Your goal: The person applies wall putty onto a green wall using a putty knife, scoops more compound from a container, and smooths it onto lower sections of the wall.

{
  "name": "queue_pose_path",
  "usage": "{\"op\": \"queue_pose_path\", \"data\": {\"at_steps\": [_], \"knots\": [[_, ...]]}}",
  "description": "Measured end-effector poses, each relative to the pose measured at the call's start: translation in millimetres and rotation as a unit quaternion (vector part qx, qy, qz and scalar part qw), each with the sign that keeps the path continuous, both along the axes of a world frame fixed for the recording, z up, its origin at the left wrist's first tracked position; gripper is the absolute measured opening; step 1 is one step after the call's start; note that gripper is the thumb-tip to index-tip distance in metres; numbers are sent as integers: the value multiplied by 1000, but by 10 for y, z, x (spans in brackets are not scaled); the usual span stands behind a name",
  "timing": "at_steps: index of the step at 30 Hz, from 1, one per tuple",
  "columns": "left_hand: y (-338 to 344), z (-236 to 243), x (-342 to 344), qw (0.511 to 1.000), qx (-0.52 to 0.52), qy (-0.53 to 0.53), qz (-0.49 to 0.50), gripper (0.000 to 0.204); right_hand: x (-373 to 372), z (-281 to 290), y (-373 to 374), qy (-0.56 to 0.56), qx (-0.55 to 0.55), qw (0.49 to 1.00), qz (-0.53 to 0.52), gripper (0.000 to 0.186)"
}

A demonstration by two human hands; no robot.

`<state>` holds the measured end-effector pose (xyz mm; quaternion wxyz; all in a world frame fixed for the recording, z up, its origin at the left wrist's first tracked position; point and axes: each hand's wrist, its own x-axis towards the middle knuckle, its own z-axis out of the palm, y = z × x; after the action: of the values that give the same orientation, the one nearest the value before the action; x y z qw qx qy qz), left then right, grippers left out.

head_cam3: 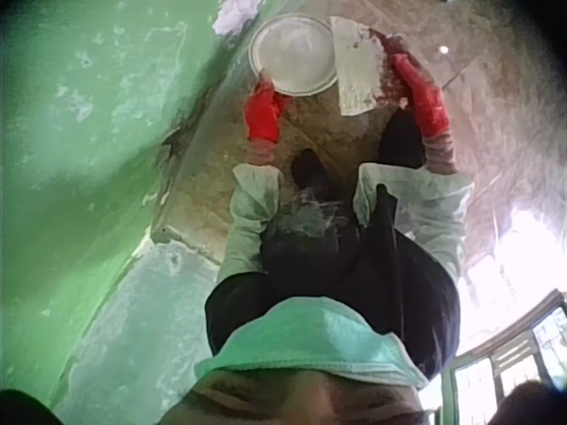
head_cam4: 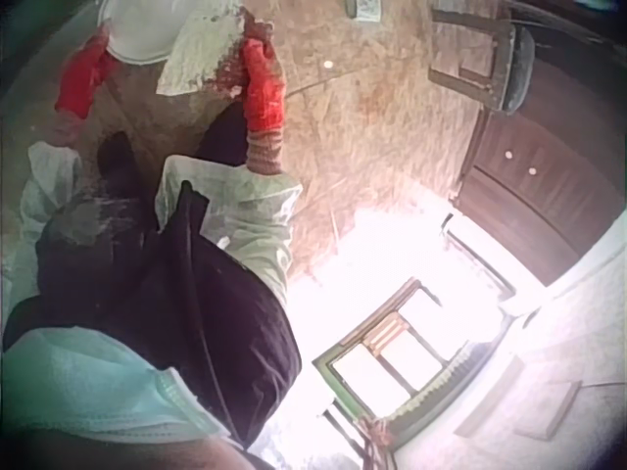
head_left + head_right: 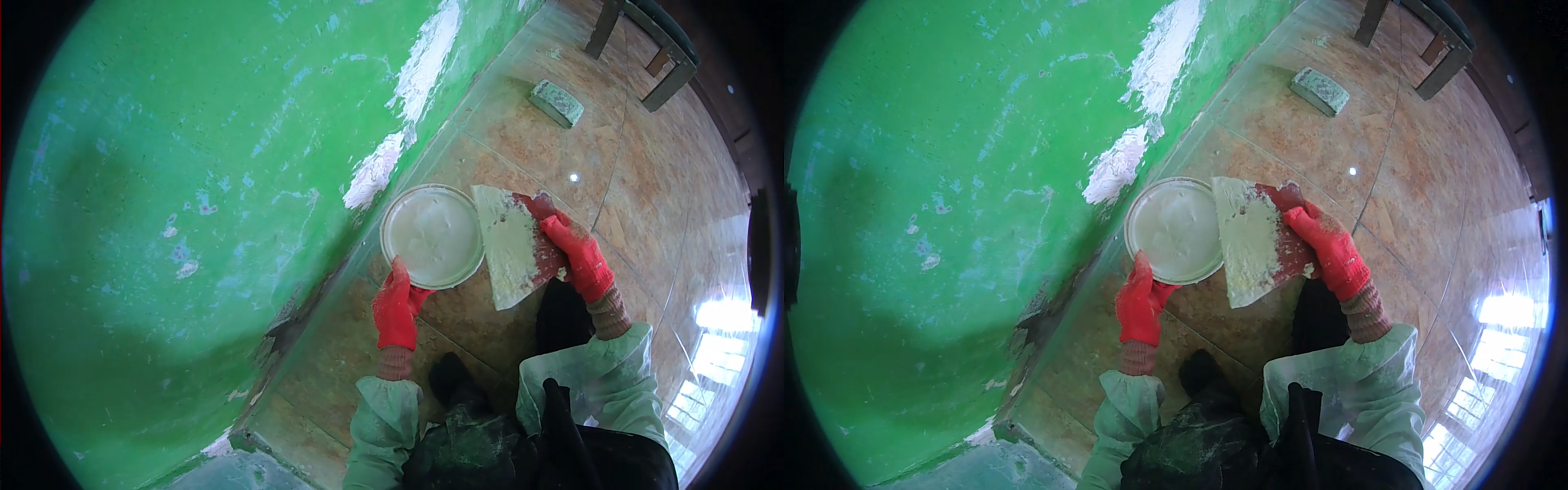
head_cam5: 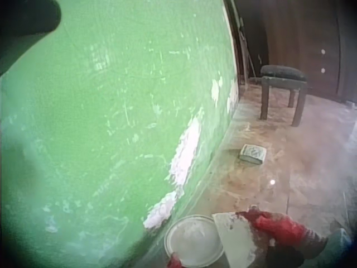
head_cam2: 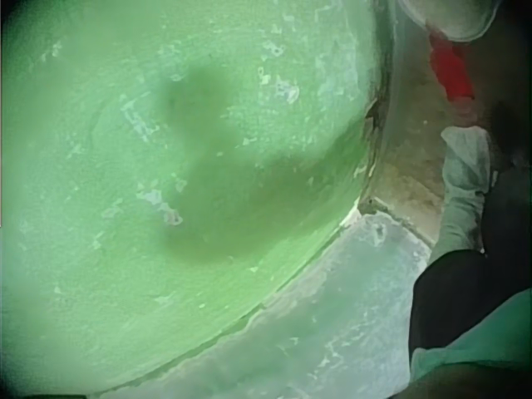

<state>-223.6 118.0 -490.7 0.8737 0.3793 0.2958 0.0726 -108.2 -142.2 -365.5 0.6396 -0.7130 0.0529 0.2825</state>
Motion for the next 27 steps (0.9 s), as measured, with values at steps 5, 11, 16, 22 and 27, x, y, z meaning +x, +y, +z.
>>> {"op": "queue_pose_path", "data": {"at_steps": [5,11,16,22,27], "knots": [[18,11,-19,1000,3,-14,12,51,-87,48,110,18,-75,996,43,41],[-23,-3,-20,999,-7,-27,17,52,-208,-398,80,-82,-25,995,58,40],[-24,-181,-56,999,-20,-26,38,53,-264,-421,160,-57,-78,991,90,39],[-34,-314,-92,998,-35,-11,47,53,-241,-446,227,-75,-46,995,51,41],[-36,-407,-103,998,-37,-8,50,52,6,-715,197,-78,-81,993,46,47]]}}
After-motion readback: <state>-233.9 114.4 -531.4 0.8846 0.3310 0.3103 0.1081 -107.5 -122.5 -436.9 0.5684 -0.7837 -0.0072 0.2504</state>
